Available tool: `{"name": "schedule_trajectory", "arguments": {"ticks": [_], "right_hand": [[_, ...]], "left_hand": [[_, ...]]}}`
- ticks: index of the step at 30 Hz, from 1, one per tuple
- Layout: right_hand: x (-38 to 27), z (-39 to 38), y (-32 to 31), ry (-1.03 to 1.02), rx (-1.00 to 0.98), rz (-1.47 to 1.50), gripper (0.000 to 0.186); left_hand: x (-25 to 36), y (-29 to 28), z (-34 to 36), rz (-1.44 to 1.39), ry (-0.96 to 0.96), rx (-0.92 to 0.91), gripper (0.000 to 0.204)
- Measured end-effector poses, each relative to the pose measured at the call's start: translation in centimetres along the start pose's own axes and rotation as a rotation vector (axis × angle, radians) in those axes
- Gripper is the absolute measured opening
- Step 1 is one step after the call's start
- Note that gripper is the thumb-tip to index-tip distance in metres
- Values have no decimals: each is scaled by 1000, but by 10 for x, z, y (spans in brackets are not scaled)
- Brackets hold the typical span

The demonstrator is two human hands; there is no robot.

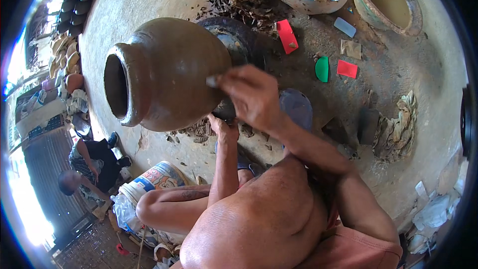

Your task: The person smooths the surface of a large clay jar on a manual wheel using various plastic scraping tools and a small piece of cloth before lifting the jar off the wheel by hand.

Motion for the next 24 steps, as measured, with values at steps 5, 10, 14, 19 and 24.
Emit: {"name": "schedule_trajectory", "arguments": {"ticks": [5, 10, 14, 19, 24], "right_hand": [[-5, 7, -15, -95, -49, -7, 22], [63, 73, -10, -74, -27, -108, 25], [65, 81, 15, 35, -42, 138, 25], [2, 35, 4, -6, -88, -96, 34], [-36, 3, 4, -169, -163, -29, 25]], "left_hand": [[2, 1, 3, -121, -102, -167, 57], [-5, 0, 4, -18, -30, 59, 68], [-19, -5, -2, -76, -31, -27, 77], [-60, 33, -22, -183, -161, -41, 72], [-54, 46, -29, -212, -173, -250, 68]]}}
Point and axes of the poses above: each hand's wrist, its own z-axis towards the middle knuckle, its own y-axis out of the palm, x = y × z, the point moved 5 cm from there along z, towards the middle knuckle, and after that the axes turned 13 degrees about -y, right-handed, at the moved point
